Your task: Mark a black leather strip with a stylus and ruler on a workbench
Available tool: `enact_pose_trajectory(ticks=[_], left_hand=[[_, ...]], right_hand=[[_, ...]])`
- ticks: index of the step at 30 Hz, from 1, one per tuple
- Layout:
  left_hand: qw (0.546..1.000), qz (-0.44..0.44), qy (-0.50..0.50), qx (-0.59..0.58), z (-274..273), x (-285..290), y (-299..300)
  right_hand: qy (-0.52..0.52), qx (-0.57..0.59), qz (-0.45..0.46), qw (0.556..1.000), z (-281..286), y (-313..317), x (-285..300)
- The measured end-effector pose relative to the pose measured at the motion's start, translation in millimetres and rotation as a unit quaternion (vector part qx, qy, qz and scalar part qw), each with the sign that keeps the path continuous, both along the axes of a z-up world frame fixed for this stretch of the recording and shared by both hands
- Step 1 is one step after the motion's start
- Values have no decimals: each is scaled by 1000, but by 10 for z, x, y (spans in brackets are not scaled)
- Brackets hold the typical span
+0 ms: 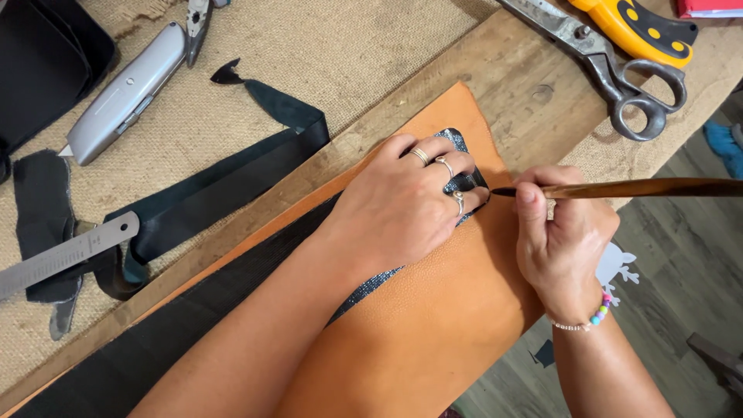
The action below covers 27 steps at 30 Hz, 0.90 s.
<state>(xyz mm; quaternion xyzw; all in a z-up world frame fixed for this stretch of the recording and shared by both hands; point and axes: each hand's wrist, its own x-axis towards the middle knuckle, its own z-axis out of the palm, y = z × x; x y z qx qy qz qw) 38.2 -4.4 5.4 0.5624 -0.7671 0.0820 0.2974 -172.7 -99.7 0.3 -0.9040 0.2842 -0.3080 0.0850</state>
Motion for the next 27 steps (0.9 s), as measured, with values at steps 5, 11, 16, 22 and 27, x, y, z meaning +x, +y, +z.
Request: enact_pose_trajectory(ticks=[5, 11, 16, 22, 27], left_hand=[[1000, 3, -3, -18, -65, -27, -10], [1000, 6, 12, -17, -83, -55, -24], [1000, 4, -1, 11, -16, -25, -18], [1000, 10, 12, -6, -6, -28, -25], [1000, 1, 21, -6, -13, -16, -20]], right_hand=[[7, -8, -6, 1000, -12, -6, -16], [-3, -11, 2, 1000, 4, 39, -24], [-7, 6, -2, 1000, 17, 37, -15], [3, -9, -3, 1000, -2, 42, -35], [7, -25, 14, 1000, -41, 72, -58]])
